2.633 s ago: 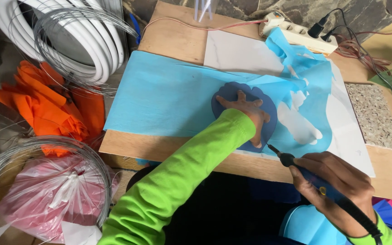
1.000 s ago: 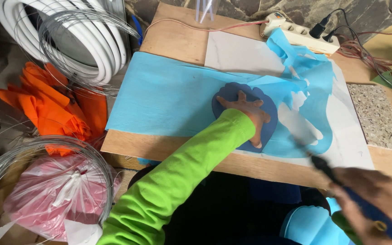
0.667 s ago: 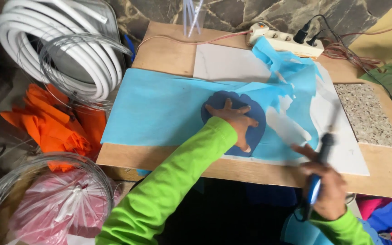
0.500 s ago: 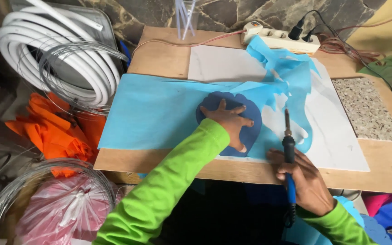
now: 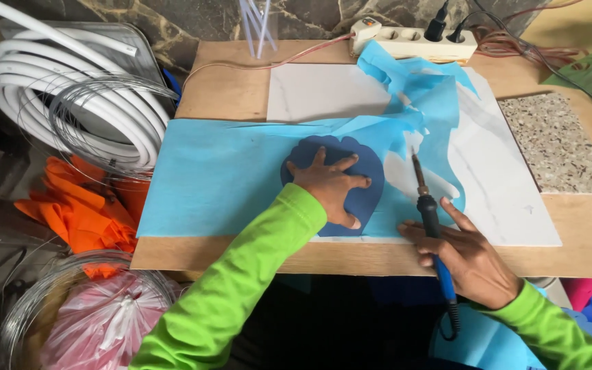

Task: Using a hot cutting tool to precisely cut out a shape from blue fabric following a template on a cutting table.

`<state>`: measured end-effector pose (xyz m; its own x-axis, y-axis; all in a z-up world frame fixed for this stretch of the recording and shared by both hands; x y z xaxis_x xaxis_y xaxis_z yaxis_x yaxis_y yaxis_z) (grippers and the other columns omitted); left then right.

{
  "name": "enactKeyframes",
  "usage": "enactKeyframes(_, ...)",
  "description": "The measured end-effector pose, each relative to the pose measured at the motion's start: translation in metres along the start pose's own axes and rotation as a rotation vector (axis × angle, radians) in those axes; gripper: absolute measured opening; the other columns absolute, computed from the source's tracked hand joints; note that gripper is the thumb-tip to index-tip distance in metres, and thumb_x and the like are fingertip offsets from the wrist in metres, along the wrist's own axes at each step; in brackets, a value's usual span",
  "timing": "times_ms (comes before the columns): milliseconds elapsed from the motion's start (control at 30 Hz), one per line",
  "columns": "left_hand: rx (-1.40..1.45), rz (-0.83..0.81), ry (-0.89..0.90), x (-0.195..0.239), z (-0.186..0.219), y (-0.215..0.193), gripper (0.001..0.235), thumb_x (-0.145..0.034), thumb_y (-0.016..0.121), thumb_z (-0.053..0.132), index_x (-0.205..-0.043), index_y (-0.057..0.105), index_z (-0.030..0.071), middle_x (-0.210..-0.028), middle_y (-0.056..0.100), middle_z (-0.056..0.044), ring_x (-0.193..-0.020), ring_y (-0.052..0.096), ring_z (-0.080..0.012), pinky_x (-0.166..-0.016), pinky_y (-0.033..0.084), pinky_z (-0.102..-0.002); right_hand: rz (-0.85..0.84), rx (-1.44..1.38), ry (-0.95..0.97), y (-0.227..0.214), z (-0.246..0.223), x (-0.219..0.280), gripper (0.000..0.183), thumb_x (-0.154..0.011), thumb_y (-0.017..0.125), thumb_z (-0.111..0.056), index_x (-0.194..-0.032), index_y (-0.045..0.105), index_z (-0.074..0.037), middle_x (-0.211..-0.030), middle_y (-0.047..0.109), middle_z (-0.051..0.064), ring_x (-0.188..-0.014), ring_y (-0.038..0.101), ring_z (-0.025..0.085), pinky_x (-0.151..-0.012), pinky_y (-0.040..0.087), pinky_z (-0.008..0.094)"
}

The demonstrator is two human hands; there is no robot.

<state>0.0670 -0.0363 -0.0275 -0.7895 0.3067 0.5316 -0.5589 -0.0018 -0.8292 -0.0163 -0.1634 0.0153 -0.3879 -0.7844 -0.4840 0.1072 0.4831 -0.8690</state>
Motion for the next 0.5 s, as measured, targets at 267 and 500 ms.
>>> enactKeyframes(267,-0.019,0.005,0.005,-0.002,-0.001,0.001,0.079,-0.067,0.06,0.053,-0.135,0.022,0.044,-0.149,-0.006,0.012,-0.135,-0.006,-0.0389,-0.092,0.015,-0.075,0.538,-0.081,0.258,-0.067,0.007,0.03,0.05,-0.081,0.042,-0.038,-0.103,0.057,0.004,-0.085,0.05,0.013,-0.07,0.053,0.016,-0.065,0.047,0.023)
enactKeyframes(500,-0.03,0.001,0.0,0.002,0.0,0.0,0.078,-0.067,0.059,0.053,-0.135,0.021,0.044,-0.149,-0.006,0.012,-0.135,-0.006,-0.0384,-0.093,0.016,-0.075,0.553,-0.408,0.641,-0.064,0.03,0.002,0.012,-0.088,0.05,-0.004,-0.096,0.053,0.004,-0.104,0.054,0.018,-0.074,0.063,0.022,-0.076,0.052,0.027)
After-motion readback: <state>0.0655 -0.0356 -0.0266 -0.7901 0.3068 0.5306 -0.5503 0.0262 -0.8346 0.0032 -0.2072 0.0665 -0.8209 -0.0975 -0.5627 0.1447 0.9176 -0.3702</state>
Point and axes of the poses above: each hand's wrist, its own x-axis away from the middle knuckle, its own y-axis out of the palm, z = x × y, the point moved 10 cm from there along -x, towards the middle knuckle
